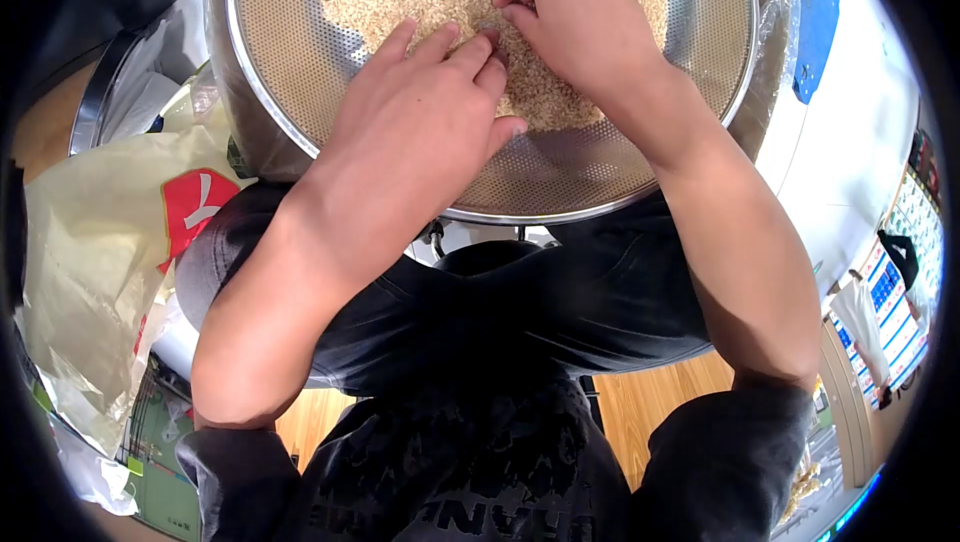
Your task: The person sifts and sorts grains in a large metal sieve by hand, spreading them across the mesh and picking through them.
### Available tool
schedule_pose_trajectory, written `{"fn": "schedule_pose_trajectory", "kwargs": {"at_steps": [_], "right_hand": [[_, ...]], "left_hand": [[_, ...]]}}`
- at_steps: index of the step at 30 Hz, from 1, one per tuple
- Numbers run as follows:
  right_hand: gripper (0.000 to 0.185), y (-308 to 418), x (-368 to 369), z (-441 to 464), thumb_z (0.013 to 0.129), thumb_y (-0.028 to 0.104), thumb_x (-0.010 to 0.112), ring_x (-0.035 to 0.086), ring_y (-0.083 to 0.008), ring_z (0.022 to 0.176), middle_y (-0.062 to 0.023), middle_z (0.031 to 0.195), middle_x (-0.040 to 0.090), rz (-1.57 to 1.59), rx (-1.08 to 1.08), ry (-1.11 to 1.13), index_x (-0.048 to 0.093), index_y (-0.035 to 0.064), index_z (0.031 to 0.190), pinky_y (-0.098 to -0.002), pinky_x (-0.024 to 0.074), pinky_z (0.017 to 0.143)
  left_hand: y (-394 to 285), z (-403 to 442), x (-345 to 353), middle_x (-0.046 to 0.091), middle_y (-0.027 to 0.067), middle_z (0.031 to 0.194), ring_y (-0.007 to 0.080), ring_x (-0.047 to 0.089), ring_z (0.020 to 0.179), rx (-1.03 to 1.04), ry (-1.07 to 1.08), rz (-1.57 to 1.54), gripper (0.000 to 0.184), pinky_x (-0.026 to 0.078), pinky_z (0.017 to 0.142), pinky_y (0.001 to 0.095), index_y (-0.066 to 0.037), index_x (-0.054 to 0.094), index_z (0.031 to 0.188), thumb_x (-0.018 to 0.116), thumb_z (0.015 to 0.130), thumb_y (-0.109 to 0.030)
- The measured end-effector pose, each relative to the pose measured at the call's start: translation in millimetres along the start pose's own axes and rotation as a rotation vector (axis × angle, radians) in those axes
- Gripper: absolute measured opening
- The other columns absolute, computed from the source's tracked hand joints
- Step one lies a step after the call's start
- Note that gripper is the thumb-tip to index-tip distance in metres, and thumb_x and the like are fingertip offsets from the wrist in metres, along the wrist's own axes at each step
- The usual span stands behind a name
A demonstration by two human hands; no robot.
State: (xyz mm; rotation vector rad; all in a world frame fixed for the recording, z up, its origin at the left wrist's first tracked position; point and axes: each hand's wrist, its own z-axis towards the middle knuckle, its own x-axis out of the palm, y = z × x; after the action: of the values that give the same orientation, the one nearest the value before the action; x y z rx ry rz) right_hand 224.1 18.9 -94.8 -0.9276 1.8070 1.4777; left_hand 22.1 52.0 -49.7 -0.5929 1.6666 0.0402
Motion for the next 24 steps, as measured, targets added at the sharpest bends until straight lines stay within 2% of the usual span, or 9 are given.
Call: {"fn": "schedule_pose_trajectory", "kwargs": {"at_steps": [9, 15, 18, 20, 24], "right_hand": [[0.016, 7, -7, 5, 0.086, 0.010, 0.080, 0.074, -0.0286, 0.096, -0.0114, 0.103, 0.072, -0.098, 0.009, 0.052, 0.078, 0.0056, 0.101, -0.0382, 0.0595, 0.084], [0.015, 9, -9, 6, 0.085, 0.008, 0.079, 0.072, -0.0303, 0.090, -0.0106, 0.099, 0.071, -0.092, -0.005, 0.037, 0.079, 0.0048, 0.100, -0.0397, 0.0574, 0.080], [0.012, 5, -12, 5, 0.085, 0.007, 0.077, 0.071, -0.0314, 0.089, -0.0103, 0.094, 0.069, -0.012, -0.083, 0.103, 0.079, 0.0039, 0.096, -0.0408, 0.0557, 0.079], [0.010, 9, -19, 3, 0.085, 0.008, 0.076, 0.069, -0.0314, 0.089, -0.0103, 0.090, 0.067, -0.140, -0.162, 0.135, 0.080, 0.0037, 0.094, -0.0413, 0.0544, 0.079], [0.011, 3, -27, -3, 0.086, 0.008, 0.075, 0.066, -0.0310, 0.087, -0.0101, 0.088, 0.065, -0.115, -0.145, 0.177, 0.080, 0.0046, 0.096, -0.0415, 0.0529, 0.078]], "left_hand": [[0, 0, -4, 0.072, 0.0141, 0.125, 0.0290, 0.064, 0.125, -0.012, 0.028, 0.001, 0.041, 0.044, 0.114, 0.0461, 0.001, 0.071, 0.122, 0.060, 0.105, -0.035], [-1, 1, -3, 0.072, 0.0139, 0.124, 0.0290, 0.064, 0.124, -0.007, 0.036, 0.017, 0.041, 0.044, 0.114, 0.0458, 0.000, 0.071, 0.122, 0.059, 0.105, -0.035], [-2, 2, -6, 0.072, 0.0136, 0.123, 0.0288, 0.064, 0.124, -0.012, 0.071, 0.036, 0.041, 0.045, 0.113, 0.0456, 0.000, 0.071, 0.122, 0.060, 0.105, -0.035], [-1, 3, -11, 0.071, 0.0125, 0.126, 0.0291, 0.063, 0.125, -0.027, 0.122, 0.018, 0.041, 0.045, 0.113, 0.0462, 0.000, 0.071, 0.122, 0.060, 0.104, -0.036], [0, 4, -9, 0.068, 0.0134, 0.132, 0.0302, 0.060, 0.131, -0.064, 0.148, -0.035, 0.043, 0.044, 0.115, 0.0462, 0.000, 0.070, 0.123, 0.062, 0.103, -0.037]]}}
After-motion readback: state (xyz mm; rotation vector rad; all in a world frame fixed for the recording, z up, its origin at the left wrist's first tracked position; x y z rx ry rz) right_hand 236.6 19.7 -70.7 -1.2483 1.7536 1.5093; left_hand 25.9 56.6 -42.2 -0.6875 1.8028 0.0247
